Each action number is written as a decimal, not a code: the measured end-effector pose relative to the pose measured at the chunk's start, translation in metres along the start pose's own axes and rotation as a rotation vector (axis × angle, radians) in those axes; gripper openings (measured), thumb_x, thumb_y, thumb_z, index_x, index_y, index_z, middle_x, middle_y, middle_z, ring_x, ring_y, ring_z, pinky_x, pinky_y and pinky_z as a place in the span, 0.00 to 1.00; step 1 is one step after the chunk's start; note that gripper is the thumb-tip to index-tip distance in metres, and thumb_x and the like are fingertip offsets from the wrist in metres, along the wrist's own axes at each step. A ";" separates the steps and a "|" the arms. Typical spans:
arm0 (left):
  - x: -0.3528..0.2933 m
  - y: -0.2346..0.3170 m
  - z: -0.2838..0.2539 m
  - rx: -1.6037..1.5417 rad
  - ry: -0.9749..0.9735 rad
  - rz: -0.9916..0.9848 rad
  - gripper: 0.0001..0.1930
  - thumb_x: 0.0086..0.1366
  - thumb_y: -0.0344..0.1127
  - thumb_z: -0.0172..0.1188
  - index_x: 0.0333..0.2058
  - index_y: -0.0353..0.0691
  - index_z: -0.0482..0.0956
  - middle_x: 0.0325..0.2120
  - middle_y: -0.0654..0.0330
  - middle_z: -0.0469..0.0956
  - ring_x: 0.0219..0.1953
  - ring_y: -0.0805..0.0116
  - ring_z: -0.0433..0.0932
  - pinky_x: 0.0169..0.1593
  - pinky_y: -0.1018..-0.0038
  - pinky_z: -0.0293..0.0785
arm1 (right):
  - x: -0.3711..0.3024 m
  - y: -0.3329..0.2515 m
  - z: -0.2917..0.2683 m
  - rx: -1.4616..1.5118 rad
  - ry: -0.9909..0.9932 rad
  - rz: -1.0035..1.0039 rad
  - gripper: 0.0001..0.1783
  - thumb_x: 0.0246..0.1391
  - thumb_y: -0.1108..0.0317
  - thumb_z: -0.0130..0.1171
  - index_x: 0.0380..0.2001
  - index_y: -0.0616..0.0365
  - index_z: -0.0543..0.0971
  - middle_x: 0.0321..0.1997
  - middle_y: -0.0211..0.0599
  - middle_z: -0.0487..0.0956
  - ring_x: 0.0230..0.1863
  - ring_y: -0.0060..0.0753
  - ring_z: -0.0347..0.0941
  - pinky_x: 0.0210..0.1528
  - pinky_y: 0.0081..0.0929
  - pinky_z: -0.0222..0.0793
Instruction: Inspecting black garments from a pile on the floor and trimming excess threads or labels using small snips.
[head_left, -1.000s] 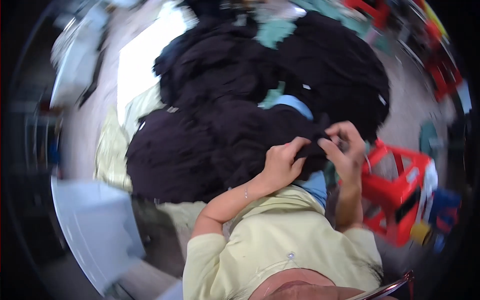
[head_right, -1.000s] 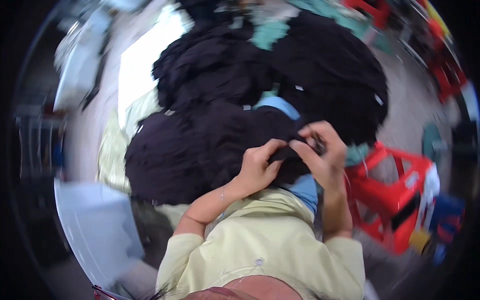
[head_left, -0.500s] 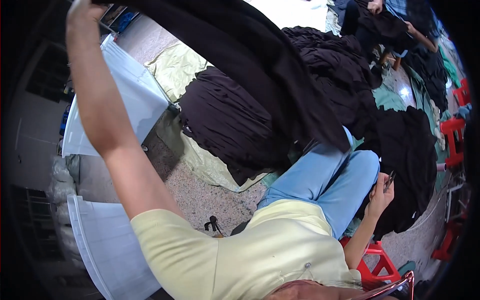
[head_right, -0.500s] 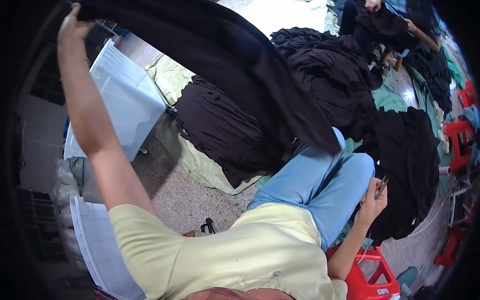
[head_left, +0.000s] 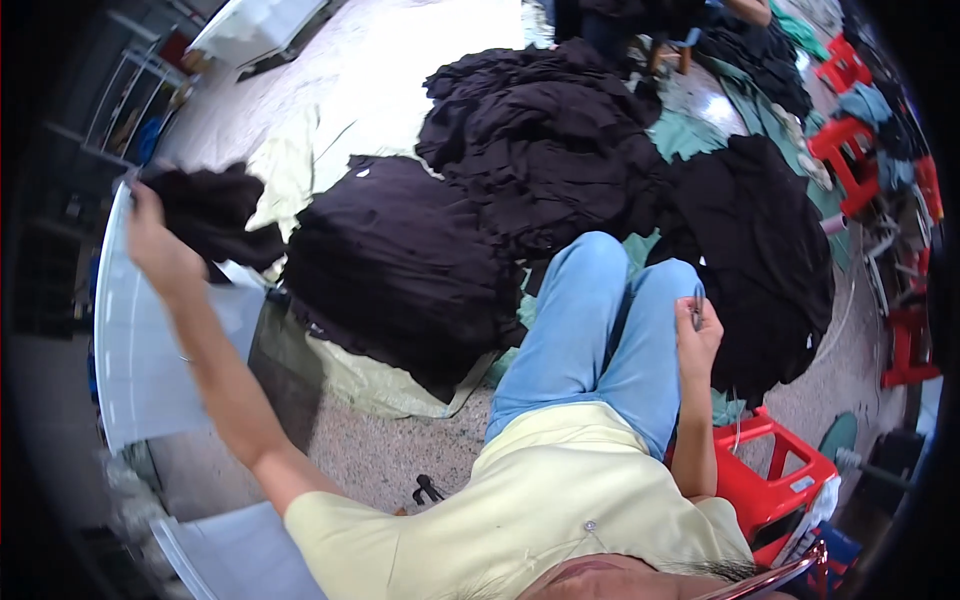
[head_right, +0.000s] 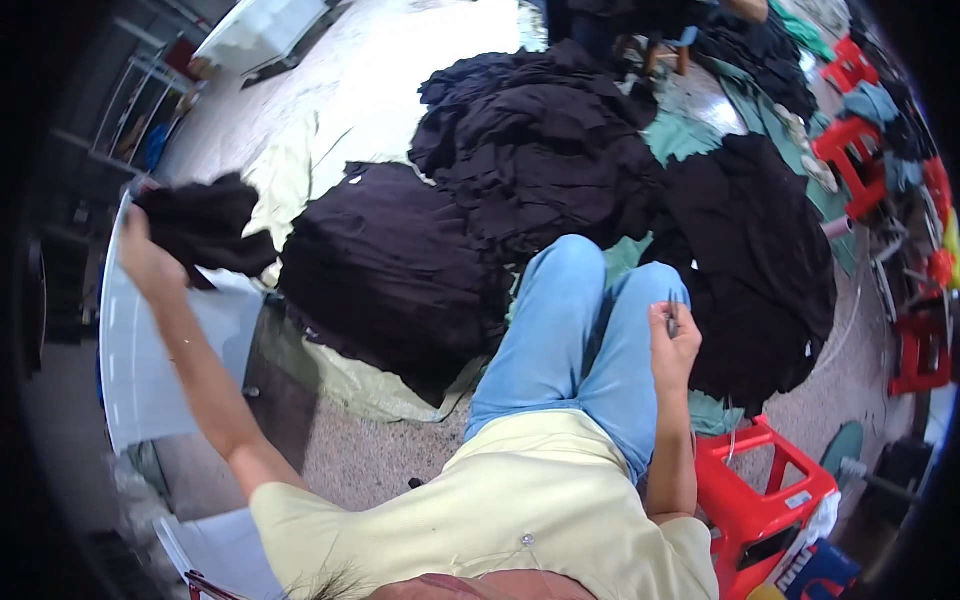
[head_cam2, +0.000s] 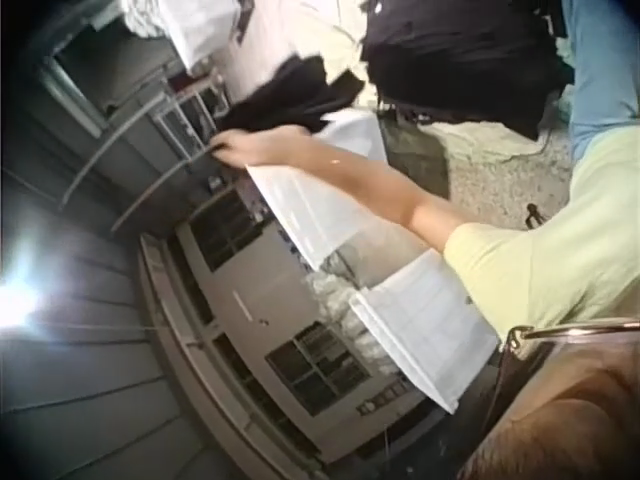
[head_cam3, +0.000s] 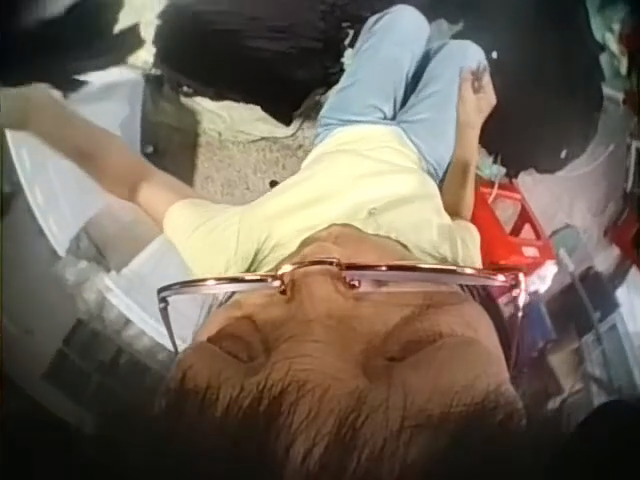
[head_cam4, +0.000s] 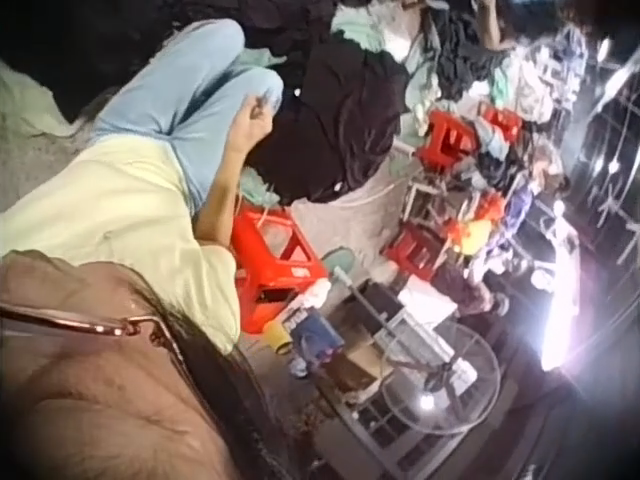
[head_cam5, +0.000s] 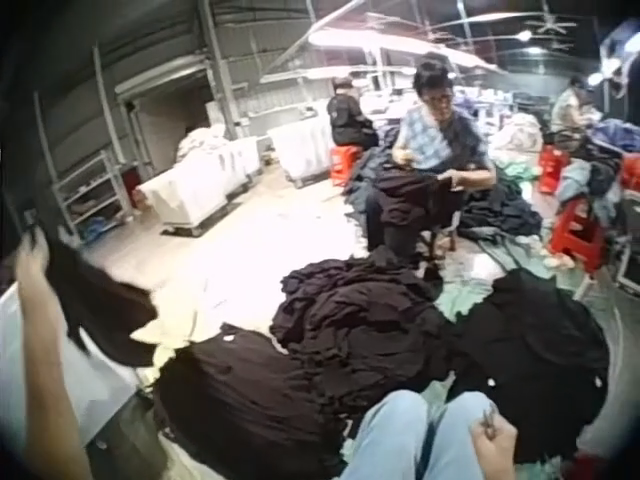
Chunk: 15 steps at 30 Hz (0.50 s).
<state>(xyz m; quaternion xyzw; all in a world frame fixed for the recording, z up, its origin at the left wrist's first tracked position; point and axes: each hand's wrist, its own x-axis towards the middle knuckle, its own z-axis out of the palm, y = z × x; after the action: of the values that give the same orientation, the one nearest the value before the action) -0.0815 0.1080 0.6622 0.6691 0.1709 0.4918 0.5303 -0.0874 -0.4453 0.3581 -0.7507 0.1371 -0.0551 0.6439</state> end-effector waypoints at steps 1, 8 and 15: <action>-0.017 -0.061 -0.009 -0.030 -0.146 -0.054 0.14 0.70 0.40 0.53 0.42 0.33 0.78 0.37 0.58 0.78 0.40 0.68 0.76 0.47 0.72 0.73 | -0.001 0.000 -0.005 -0.027 0.001 0.026 0.07 0.57 0.68 0.61 0.29 0.60 0.76 0.23 0.17 0.67 0.23 0.08 0.56 0.24 0.13 0.52; -0.282 -0.309 0.012 0.542 -0.600 -0.259 0.13 0.66 0.33 0.55 0.24 0.33 0.65 0.19 0.48 0.65 0.22 0.63 0.62 0.28 0.67 0.62 | 0.004 0.006 -0.006 -0.210 0.046 -0.055 0.07 0.58 0.69 0.59 0.32 0.63 0.76 0.24 0.23 0.71 0.28 0.11 0.62 0.30 0.17 0.60; -0.362 -0.346 0.141 0.726 -0.996 0.031 0.37 0.51 0.45 0.70 0.58 0.39 0.66 0.56 0.42 0.68 0.58 0.45 0.66 0.58 0.57 0.64 | 0.004 0.023 -0.001 -0.576 0.251 -0.336 0.05 0.54 0.76 0.62 0.34 0.58 0.77 0.24 0.34 0.76 0.19 0.25 0.70 0.23 0.21 0.65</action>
<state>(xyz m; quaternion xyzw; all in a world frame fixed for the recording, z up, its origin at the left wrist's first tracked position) -0.0273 -0.1086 0.1928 0.9587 0.0494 0.0381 0.2774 -0.0865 -0.4505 0.3355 -0.9008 0.0995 -0.2112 0.3661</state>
